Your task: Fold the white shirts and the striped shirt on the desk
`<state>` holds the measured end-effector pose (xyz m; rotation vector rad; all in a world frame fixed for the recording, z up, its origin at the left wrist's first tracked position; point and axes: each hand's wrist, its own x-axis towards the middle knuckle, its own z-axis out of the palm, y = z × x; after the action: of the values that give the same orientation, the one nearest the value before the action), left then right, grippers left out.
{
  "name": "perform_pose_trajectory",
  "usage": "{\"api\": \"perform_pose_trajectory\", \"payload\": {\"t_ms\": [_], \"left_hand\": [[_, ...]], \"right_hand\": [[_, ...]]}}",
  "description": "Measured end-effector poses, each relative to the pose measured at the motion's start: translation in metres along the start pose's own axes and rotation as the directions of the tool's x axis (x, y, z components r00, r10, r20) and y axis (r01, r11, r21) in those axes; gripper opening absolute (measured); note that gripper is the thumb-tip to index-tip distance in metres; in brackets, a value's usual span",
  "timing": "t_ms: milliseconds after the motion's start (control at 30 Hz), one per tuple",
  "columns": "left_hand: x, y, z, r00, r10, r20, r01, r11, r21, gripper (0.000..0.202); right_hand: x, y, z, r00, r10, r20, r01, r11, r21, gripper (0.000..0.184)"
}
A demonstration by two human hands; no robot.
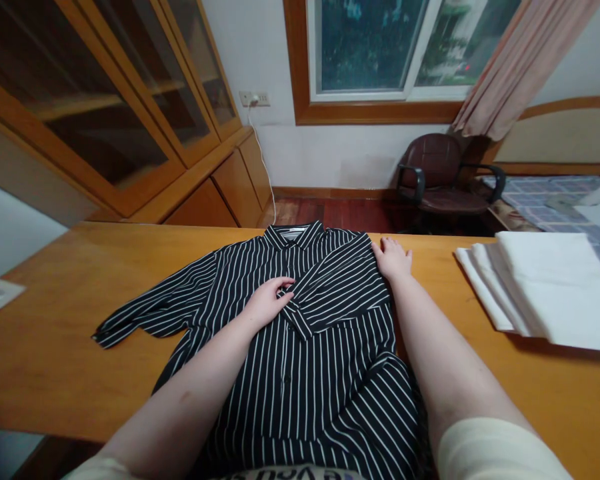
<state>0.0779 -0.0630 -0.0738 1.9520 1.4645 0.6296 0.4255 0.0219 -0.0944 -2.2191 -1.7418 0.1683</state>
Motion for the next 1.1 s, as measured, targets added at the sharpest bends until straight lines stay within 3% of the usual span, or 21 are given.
{"api": "perform_pose_trajectory", "payload": {"t_ms": [67,133,200,333,467,567,667,733,867,1000,1100], "left_hand": [[-0.001,0.000,0.000,1.000,0.011,-0.004,-0.011,1.000,-0.007,0.031],[-0.003,0.001,-0.001,1.000,0.019,0.007,-0.018,1.000,-0.012,0.031],[-0.004,0.002,-0.001,1.000,0.015,0.018,-0.015,1.000,-0.013,0.031],[-0.005,0.003,-0.002,1.000,-0.010,0.016,0.010,1.000,-0.008,0.032],[-0.004,0.003,-0.002,1.000,-0.011,-0.006,0.011,0.999,-0.031,0.032],[-0.003,0.002,-0.001,0.999,-0.010,-0.050,0.008,0.999,-0.043,0.030],[-0.001,0.001,0.000,0.996,-0.022,-0.082,0.018,0.998,-0.053,0.030],[0.000,0.000,0.001,0.995,-0.032,-0.095,0.026,0.998,-0.059,0.029],[0.001,-0.006,0.003,0.992,-0.037,-0.121,0.027,0.996,-0.082,0.028],[0.003,-0.010,0.003,0.984,-0.048,-0.171,0.032,0.995,-0.100,0.027],[0.004,-0.009,0.001,0.975,-0.054,-0.218,0.034,0.995,-0.096,0.027]], "right_hand": [[0.003,-0.001,-0.001,0.988,-0.145,-0.059,0.148,0.988,0.041,0.062],[0.006,-0.002,0.000,0.920,-0.392,-0.002,0.392,0.919,0.049,0.056],[0.008,-0.003,0.003,0.870,-0.484,0.093,0.483,0.875,0.032,0.051],[0.017,-0.003,0.010,0.960,-0.259,0.107,0.258,0.966,0.027,0.060],[0.022,0.001,0.008,0.979,-0.175,0.101,0.147,0.960,0.238,0.060],[0.014,0.008,0.000,0.983,-0.162,0.086,0.115,0.910,0.399,0.063],[-0.004,0.017,-0.007,0.976,-0.189,0.107,0.081,0.773,0.629,0.063],[-0.017,0.025,-0.011,0.973,-0.194,0.124,0.061,0.736,0.674,0.062],[-0.040,0.038,-0.013,0.975,-0.181,0.129,0.075,0.813,0.578,0.057],[-0.056,0.046,-0.014,0.969,-0.185,0.162,0.135,0.951,0.277,0.055],[-0.063,0.044,-0.016,0.960,-0.213,0.184,0.196,0.975,0.105,0.061]]}}
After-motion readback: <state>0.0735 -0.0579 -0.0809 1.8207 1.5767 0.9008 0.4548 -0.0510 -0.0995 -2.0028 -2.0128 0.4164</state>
